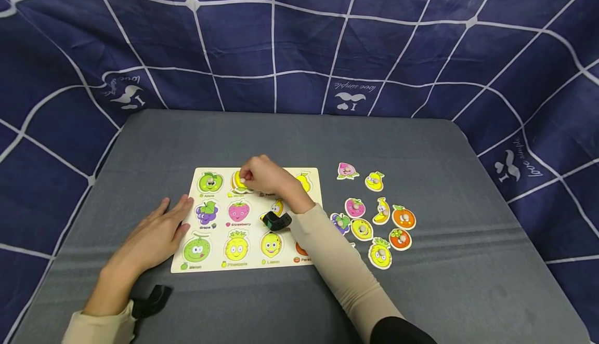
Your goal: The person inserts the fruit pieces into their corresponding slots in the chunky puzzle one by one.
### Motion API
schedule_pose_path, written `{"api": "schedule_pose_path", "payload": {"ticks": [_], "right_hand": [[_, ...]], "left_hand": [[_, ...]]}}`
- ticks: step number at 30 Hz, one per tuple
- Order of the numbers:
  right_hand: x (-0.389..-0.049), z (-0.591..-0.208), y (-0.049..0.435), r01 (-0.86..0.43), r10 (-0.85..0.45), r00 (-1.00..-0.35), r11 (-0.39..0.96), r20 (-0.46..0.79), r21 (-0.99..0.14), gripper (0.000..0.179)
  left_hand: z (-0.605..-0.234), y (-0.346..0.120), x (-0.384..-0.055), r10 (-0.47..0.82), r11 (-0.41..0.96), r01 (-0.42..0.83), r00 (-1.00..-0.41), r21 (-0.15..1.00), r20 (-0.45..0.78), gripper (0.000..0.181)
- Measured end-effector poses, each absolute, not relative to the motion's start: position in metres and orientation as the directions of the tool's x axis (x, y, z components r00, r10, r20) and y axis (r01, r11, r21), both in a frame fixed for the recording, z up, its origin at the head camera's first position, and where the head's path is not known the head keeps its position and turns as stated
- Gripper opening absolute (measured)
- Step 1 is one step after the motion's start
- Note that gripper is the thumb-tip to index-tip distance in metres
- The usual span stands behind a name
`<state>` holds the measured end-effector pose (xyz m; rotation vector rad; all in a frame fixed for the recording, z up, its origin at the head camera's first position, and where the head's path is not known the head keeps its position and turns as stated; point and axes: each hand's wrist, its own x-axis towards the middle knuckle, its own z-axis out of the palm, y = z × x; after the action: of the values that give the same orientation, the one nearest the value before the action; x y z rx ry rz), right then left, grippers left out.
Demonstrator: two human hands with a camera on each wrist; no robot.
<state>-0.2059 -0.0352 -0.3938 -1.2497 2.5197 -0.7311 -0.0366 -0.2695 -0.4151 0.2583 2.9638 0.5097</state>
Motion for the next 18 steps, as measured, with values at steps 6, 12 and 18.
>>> {"api": "schedule_pose_path", "payload": {"ticks": [6, 12, 18], "right_hand": [[-0.207, -0.393, -0.040, -0.686, -0.791, -0.611, 0.516, 0.021, -0.514, 0.016], [-0.208, -0.396, -0.044, -0.677, -0.790, -0.612, 0.532, -0.011, -0.508, 0.014], [-0.208, -0.397, -0.047, -0.673, -0.792, -0.610, 0.532, -0.023, -0.514, 0.017]], "left_hand": [[-0.416, -0.270, -0.037, 0.181, 0.931, 0.140, -0.979, 0.338, -0.094, 0.059], [-0.416, -0.271, -0.037, 0.214, 0.921, 0.188, -0.976, 0.342, -0.041, 0.056], [-0.417, -0.272, -0.037, 0.220, 0.920, 0.193, -0.975, 0.342, -0.040, 0.056]]}}
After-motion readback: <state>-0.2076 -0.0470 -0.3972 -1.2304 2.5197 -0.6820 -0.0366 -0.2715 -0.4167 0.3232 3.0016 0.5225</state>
